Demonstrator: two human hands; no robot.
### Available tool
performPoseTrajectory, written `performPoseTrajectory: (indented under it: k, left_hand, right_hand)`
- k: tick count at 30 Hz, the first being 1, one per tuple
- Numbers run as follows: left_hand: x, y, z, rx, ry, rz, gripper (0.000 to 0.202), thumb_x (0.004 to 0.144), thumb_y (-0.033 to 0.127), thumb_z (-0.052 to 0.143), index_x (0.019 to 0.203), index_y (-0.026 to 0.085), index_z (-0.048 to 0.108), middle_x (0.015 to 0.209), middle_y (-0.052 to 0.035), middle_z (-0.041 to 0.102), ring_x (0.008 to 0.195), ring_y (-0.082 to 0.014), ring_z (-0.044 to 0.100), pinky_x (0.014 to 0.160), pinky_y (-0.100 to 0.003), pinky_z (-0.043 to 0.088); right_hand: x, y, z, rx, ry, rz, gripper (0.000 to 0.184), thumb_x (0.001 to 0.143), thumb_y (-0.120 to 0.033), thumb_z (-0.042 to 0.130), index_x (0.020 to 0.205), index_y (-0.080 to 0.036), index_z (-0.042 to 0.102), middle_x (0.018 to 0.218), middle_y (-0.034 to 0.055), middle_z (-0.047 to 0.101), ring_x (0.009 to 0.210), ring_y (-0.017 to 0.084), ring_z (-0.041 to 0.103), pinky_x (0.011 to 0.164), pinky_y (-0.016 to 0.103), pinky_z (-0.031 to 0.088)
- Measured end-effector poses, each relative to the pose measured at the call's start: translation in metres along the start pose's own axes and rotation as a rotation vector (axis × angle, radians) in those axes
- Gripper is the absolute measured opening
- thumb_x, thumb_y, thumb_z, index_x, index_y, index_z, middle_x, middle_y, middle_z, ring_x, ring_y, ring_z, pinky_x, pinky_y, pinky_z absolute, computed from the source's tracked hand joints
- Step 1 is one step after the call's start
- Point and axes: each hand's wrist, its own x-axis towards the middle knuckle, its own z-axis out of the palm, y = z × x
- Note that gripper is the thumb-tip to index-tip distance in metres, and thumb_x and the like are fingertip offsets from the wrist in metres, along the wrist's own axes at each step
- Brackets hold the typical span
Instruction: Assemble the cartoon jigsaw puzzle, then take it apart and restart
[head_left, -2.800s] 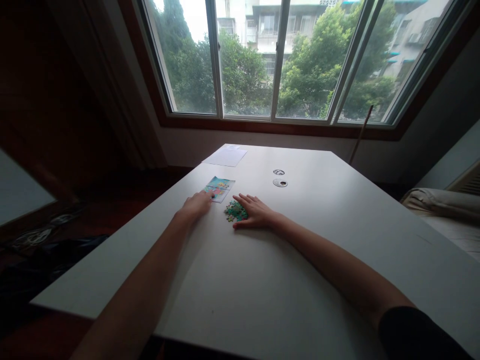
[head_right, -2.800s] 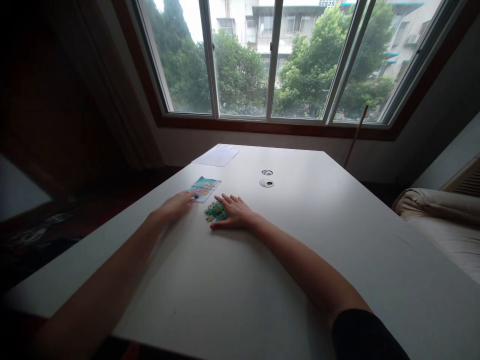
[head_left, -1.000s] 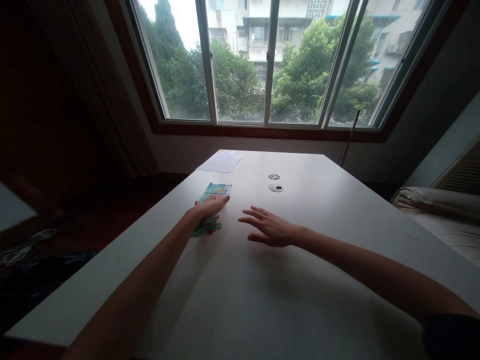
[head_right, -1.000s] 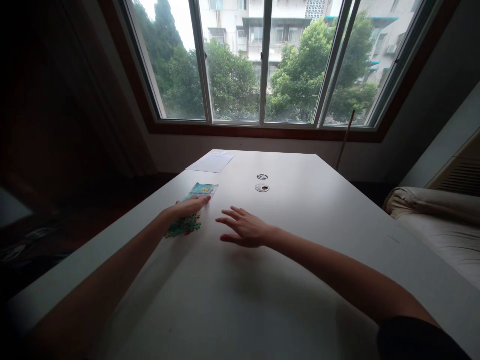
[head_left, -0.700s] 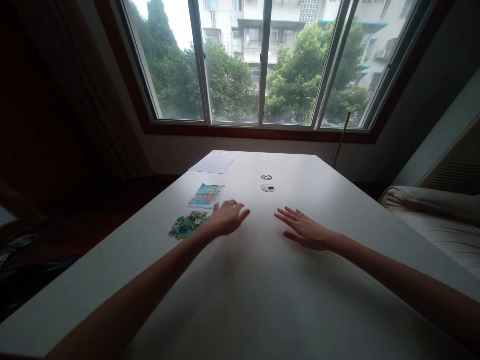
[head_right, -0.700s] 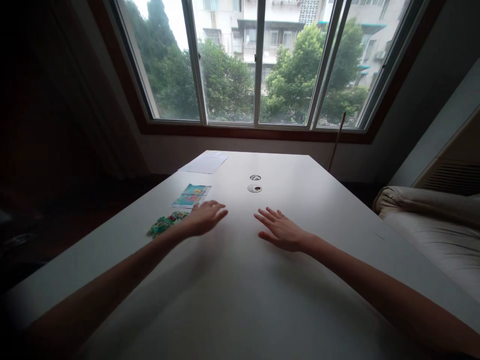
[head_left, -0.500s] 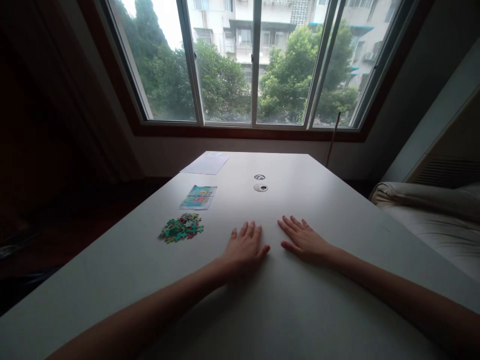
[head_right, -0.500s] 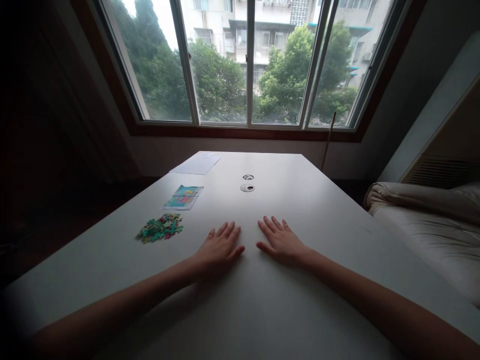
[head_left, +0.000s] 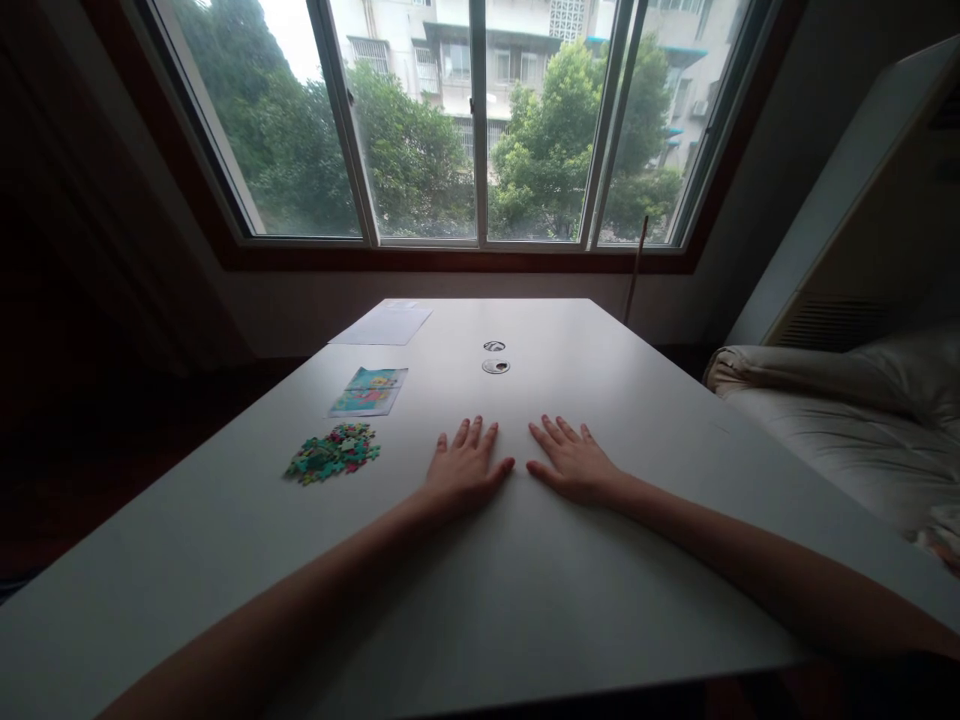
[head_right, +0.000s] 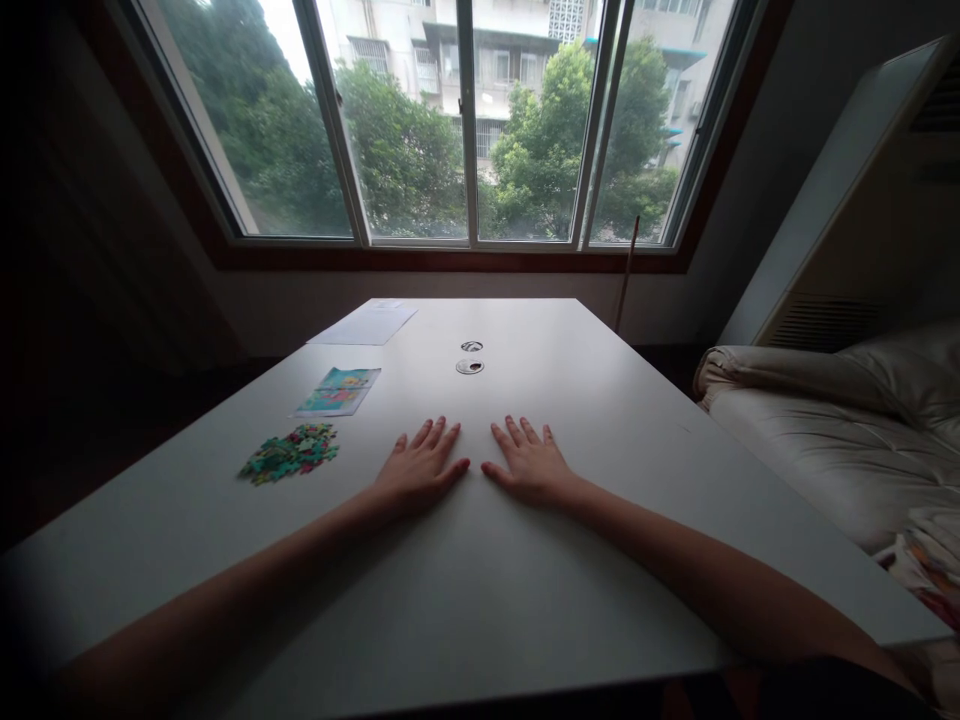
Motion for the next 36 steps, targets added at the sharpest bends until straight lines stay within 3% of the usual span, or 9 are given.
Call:
performPoseTrajectory:
  k: [14,36]
  left_hand:
    - [-0.0029,-0.0068,-0.006,0.007,-0.034,0.045,0.069,0.083,0.065,0.016,0.14,0.026,0.016,0.146,-0.0051,0.008,0.133,-0.0264,0.007,0.102,-0.051,0.011]
    - [-0.0064,-0.0077,-0.0028,0.024,-0.007,0.063,0.068,0.084,0.063,0.015,0.14,0.024,0.017,0.146,-0.0078,0.011,0.133,-0.0277,0.009,0.101,-0.053,0.013]
  right_hand:
    - [-0.0011,0.0004,-0.0017,0.0,0.003,0.0,0.076,0.079,-0.069,0.016,0.141,-0.024,0.012,0.147,0.008,0.009,0.133,0.03,0.007,0.104,0.051,0.009]
    - [-0.0013,-0.0002,-0.0021,-0.001,0.019,0.004,0.076,0.079,-0.069,0.017,0.14,-0.024,0.015,0.147,0.0087,0.013,0.133,0.03,0.01,0.103,0.05,0.01]
